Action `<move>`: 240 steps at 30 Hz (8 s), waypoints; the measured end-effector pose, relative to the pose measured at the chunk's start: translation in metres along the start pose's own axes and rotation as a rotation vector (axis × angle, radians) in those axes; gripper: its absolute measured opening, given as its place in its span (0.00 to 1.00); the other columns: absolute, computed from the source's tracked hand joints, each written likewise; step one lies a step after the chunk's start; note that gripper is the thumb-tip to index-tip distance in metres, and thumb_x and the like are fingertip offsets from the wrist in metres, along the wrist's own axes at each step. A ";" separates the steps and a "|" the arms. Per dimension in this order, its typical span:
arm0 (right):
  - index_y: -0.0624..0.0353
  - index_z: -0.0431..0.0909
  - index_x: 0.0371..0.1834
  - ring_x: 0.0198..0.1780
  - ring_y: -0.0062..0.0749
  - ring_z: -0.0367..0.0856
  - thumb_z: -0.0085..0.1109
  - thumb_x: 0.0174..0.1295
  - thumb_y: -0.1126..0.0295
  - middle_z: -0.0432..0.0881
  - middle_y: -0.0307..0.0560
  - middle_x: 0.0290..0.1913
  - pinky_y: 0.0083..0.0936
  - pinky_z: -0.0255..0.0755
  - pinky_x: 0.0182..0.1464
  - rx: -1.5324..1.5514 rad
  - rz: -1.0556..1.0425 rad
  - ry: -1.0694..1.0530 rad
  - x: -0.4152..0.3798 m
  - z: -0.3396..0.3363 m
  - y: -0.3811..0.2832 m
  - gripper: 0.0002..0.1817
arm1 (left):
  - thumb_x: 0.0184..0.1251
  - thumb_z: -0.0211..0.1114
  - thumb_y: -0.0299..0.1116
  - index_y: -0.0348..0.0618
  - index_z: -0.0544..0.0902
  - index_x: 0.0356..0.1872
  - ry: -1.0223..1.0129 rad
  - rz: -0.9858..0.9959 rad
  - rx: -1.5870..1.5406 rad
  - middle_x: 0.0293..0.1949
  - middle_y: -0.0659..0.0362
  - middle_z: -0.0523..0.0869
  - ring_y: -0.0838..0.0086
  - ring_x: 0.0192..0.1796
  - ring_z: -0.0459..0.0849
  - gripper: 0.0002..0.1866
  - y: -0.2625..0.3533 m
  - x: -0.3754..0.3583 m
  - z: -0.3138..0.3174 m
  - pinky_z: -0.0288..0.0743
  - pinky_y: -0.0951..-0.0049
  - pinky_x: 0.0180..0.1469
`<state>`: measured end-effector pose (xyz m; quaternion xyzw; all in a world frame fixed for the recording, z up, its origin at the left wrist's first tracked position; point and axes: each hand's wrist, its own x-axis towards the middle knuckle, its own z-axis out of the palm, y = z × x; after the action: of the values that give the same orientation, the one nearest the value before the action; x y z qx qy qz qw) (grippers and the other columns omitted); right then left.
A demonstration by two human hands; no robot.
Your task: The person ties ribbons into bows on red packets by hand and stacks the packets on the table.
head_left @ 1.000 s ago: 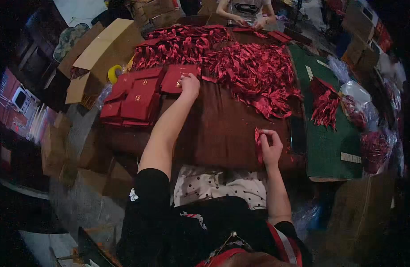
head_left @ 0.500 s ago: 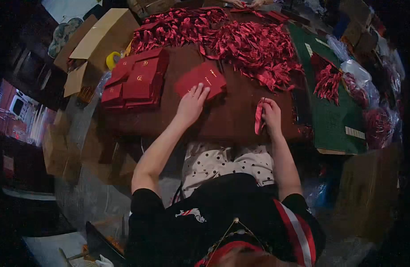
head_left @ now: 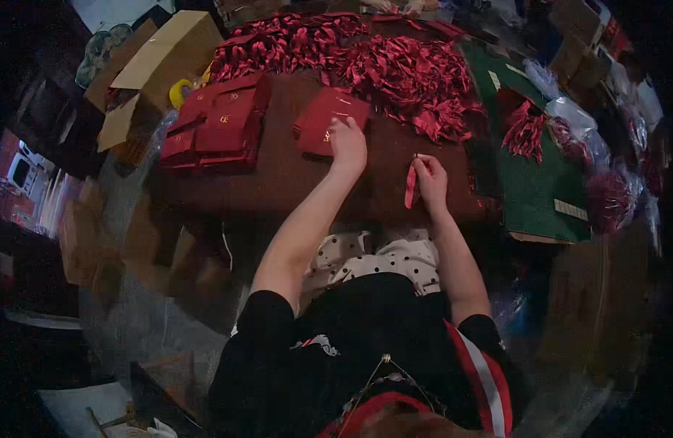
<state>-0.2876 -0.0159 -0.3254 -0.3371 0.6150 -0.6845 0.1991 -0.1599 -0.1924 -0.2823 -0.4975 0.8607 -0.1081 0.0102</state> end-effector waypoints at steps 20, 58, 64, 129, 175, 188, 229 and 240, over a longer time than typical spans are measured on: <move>0.65 0.83 0.45 0.33 0.12 0.73 0.63 0.70 0.67 0.81 0.33 0.32 0.14 0.68 0.36 -0.031 0.011 -0.002 -0.008 0.003 -0.012 0.11 | 0.59 0.73 0.48 0.51 0.65 0.74 0.123 0.656 -0.300 0.74 0.49 0.67 0.53 0.70 0.72 0.43 -0.139 -0.061 -0.012 0.71 0.55 0.67; 0.62 0.85 0.38 0.41 0.40 0.87 0.68 0.61 0.65 0.88 0.51 0.39 0.32 0.78 0.44 -0.498 -0.204 -0.179 -0.016 0.039 -0.038 0.11 | 0.57 0.76 0.31 0.42 0.79 0.53 0.111 -0.037 -1.026 0.37 0.57 0.81 0.64 0.43 0.82 0.23 -0.016 -0.109 -0.012 0.76 0.63 0.47; 0.60 0.83 0.37 0.35 0.43 0.87 0.68 0.61 0.65 0.85 0.50 0.38 0.35 0.78 0.37 -0.552 -0.294 -0.204 -0.016 0.056 -0.045 0.10 | 0.56 0.77 0.29 0.46 0.81 0.60 -0.058 -0.070 -1.212 0.51 0.54 0.86 0.65 0.55 0.85 0.27 -0.025 -0.111 -0.010 0.78 0.66 0.56; 0.49 0.85 0.53 0.59 0.41 0.72 0.74 0.47 0.46 0.81 0.32 0.58 0.41 0.67 0.55 -0.986 -0.431 -0.452 -0.035 0.048 -0.054 0.31 | 0.61 0.66 0.24 0.40 0.84 0.36 0.243 0.220 -0.725 0.46 0.54 0.79 0.52 0.44 0.83 0.04 -0.051 -0.120 -0.004 0.79 0.54 0.42; 0.58 0.83 0.40 0.42 0.41 0.86 0.68 0.57 0.70 0.87 0.48 0.39 0.33 0.78 0.47 -0.331 -0.355 -0.452 -0.040 0.049 -0.056 0.09 | 0.52 0.79 0.36 0.40 0.77 0.52 0.122 -0.093 -0.870 0.46 0.49 0.82 0.53 0.51 0.80 0.28 -0.033 -0.158 -0.008 0.75 0.57 0.53; 0.56 0.81 0.39 0.44 0.46 0.82 0.67 0.55 0.71 0.84 0.46 0.39 0.41 0.76 0.46 -0.582 -0.517 -0.460 -0.035 0.060 -0.048 0.09 | 0.59 0.75 0.39 0.40 0.83 0.54 0.024 0.004 -1.005 0.48 0.51 0.84 0.55 0.52 0.84 0.24 -0.055 -0.155 -0.004 0.78 0.58 0.53; 0.59 0.72 0.49 0.46 0.55 0.77 0.59 0.53 0.80 0.80 0.53 0.41 0.44 0.69 0.51 -0.521 -0.581 -0.588 -0.041 0.076 -0.041 0.18 | 0.56 0.72 0.35 0.38 0.82 0.57 -0.048 0.062 -0.965 0.44 0.46 0.86 0.52 0.48 0.87 0.26 -0.053 -0.151 -0.008 0.80 0.58 0.52; 0.56 0.73 0.43 0.44 0.45 0.80 0.73 0.53 0.73 0.83 0.44 0.36 0.41 0.69 0.50 -0.473 -0.338 -0.463 -0.044 0.069 -0.037 0.18 | 0.59 0.68 0.30 0.44 0.88 0.49 -0.237 0.219 -0.994 0.43 0.52 0.81 0.58 0.47 0.83 0.16 -0.080 -0.126 -0.008 0.77 0.62 0.51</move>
<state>-0.2034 -0.0280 -0.2976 -0.6166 0.6305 -0.4521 0.1336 -0.0290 -0.1215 -0.2702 -0.3583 0.8480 0.3722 -0.1185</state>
